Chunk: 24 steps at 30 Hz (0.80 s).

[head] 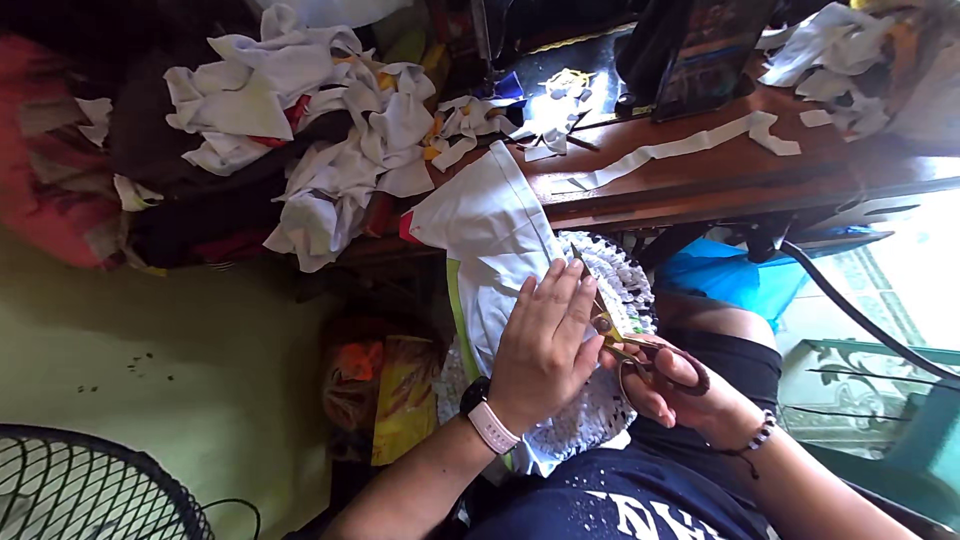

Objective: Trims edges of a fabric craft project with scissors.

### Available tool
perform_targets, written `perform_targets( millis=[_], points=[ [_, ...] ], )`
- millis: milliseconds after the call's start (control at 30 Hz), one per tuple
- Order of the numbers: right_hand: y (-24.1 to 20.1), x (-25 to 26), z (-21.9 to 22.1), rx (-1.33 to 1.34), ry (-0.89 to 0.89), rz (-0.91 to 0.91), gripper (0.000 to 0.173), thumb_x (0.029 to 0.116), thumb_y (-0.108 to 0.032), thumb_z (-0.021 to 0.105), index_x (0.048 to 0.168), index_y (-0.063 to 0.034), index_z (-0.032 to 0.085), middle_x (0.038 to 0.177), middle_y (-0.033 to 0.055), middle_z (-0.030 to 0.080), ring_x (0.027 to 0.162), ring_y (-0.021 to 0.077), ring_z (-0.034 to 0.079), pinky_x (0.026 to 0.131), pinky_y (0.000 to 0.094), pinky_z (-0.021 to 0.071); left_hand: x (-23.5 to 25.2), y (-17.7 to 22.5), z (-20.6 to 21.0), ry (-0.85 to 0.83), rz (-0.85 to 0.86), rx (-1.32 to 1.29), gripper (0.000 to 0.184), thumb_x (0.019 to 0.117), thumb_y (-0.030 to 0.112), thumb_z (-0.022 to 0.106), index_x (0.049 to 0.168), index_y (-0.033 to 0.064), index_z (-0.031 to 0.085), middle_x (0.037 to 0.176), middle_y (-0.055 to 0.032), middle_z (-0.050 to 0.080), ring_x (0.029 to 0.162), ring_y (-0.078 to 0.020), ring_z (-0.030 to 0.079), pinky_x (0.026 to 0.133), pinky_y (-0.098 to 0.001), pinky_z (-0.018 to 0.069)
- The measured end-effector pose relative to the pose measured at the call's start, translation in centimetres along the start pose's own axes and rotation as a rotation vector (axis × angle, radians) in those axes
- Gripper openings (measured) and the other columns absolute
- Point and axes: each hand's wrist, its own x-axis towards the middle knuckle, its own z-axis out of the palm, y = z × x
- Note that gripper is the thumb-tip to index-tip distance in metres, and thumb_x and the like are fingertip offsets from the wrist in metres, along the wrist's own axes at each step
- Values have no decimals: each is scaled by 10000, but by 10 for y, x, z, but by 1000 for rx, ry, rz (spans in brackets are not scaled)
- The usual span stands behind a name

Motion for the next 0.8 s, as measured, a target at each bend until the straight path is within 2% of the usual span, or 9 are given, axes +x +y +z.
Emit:
perform_targets(
  millis=[500,800],
  points=[
    [0,1,-1,17,-16,-7,536,931,-608,635,1180,-140,709,667,-70,664,512,0,616,472,149,516,-13,-2,9,52,-12,29,500,1013,348,600,1339,-27,645,1468,-204,573,1453,-320,465,1215,-510,363],
    [-2,3,1,10,0,-6,547,924,-618,635,1187,-143,706,667,-67,660,508,3,610,472,152,514,-15,-5,13,106,-23,-32,489,980,290,641,1344,-36,637,1407,-219,613,1425,-339,495,1200,-496,388]
  ],
)
